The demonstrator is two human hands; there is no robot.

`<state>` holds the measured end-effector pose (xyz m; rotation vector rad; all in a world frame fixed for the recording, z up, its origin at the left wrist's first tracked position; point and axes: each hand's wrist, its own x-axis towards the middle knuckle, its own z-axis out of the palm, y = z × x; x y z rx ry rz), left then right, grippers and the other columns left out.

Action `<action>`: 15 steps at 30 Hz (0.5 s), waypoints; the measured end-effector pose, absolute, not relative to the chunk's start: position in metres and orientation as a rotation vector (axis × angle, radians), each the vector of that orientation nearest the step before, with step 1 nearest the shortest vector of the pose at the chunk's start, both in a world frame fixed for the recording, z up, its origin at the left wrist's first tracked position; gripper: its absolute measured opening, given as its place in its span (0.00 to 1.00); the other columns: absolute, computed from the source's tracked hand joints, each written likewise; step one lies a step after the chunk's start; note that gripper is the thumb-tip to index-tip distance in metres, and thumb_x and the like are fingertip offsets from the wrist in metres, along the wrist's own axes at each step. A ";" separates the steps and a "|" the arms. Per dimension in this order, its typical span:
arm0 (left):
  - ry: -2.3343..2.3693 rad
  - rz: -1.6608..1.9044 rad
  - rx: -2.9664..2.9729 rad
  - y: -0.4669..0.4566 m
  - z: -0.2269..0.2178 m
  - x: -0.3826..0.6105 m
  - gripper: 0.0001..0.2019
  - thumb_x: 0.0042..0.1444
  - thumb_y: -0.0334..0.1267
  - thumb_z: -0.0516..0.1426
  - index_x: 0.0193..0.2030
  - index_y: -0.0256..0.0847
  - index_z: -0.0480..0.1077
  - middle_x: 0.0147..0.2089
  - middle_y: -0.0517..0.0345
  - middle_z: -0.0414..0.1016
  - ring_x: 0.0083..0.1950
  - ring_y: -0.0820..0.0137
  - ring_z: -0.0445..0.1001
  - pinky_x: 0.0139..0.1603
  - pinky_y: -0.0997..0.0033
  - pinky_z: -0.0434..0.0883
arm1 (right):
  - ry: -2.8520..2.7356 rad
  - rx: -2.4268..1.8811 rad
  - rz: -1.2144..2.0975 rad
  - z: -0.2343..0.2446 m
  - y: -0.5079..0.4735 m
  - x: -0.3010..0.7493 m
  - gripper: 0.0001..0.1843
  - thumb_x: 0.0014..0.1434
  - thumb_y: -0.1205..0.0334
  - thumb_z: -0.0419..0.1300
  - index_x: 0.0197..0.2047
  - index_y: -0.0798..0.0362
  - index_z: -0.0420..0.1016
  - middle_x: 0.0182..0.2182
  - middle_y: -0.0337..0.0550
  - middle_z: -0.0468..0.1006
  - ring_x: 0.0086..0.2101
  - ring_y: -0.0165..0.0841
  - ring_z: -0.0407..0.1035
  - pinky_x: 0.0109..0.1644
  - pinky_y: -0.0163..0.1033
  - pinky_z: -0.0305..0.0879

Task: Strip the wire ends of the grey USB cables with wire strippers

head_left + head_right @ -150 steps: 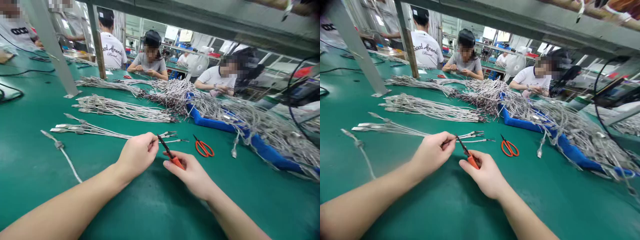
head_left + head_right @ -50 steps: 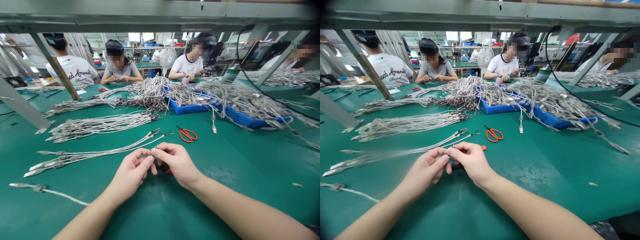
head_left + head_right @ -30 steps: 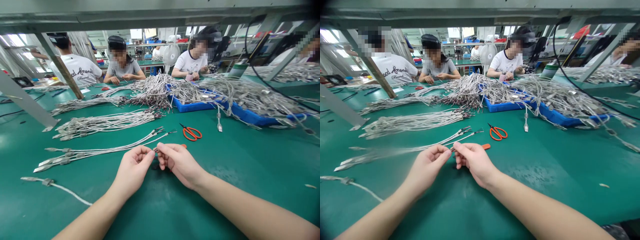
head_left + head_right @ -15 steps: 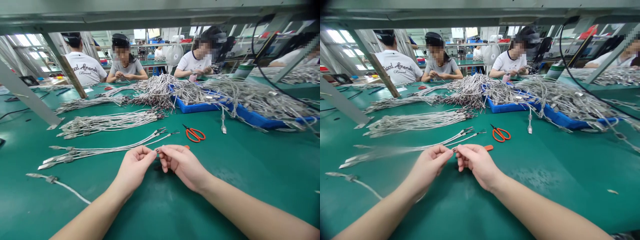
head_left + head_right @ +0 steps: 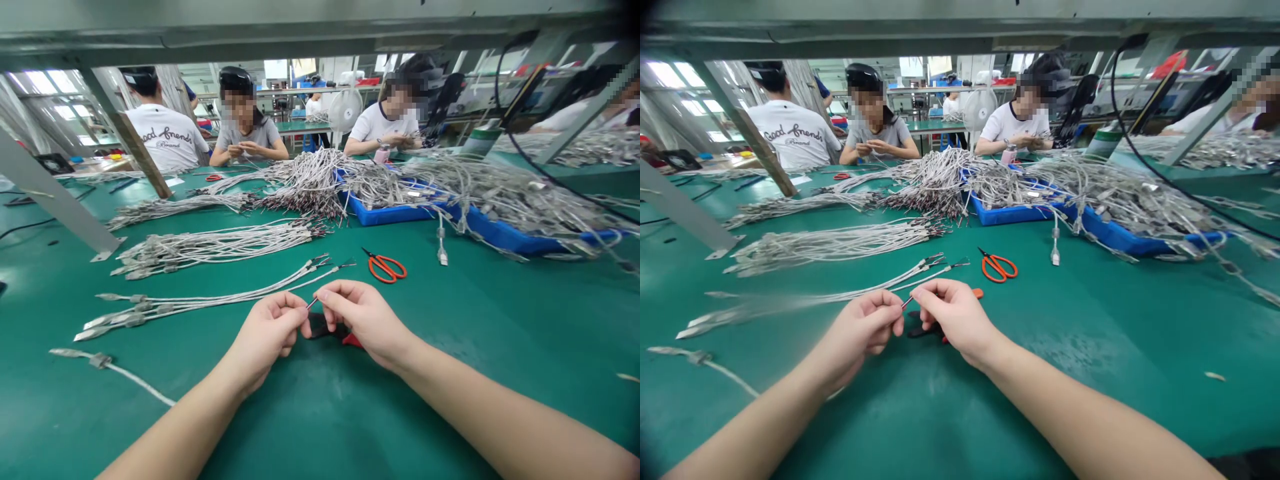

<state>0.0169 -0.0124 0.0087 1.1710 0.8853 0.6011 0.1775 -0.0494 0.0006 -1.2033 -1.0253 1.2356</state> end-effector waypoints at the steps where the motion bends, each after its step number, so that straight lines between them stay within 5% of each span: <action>1: 0.901 0.598 1.189 -0.012 0.009 0.017 0.07 0.55 0.38 0.58 0.31 0.39 0.65 0.22 0.64 0.69 0.16 0.84 0.47 0.17 0.80 0.42 | -1.026 -1.203 1.235 0.001 -0.049 0.178 0.13 0.56 0.54 0.63 0.28 0.54 0.73 0.18 0.33 0.69 0.20 0.26 0.62 0.25 0.34 0.55; 10: 0.977 0.653 1.199 -0.014 0.010 0.020 0.08 0.53 0.37 0.58 0.27 0.39 0.63 0.18 0.70 0.56 0.17 0.82 0.47 0.17 0.79 0.43 | -1.000 -1.170 1.319 0.001 -0.052 0.177 0.13 0.55 0.53 0.63 0.29 0.55 0.74 0.18 0.33 0.69 0.19 0.25 0.62 0.26 0.34 0.57; 15: 0.835 0.552 1.052 -0.014 0.011 0.016 0.09 0.55 0.38 0.57 0.28 0.40 0.62 0.21 0.68 0.61 0.18 0.83 0.42 0.18 0.79 0.40 | -1.002 -1.162 1.300 0.003 -0.052 0.175 0.13 0.54 0.53 0.64 0.27 0.55 0.73 0.17 0.34 0.68 0.19 0.26 0.61 0.26 0.35 0.57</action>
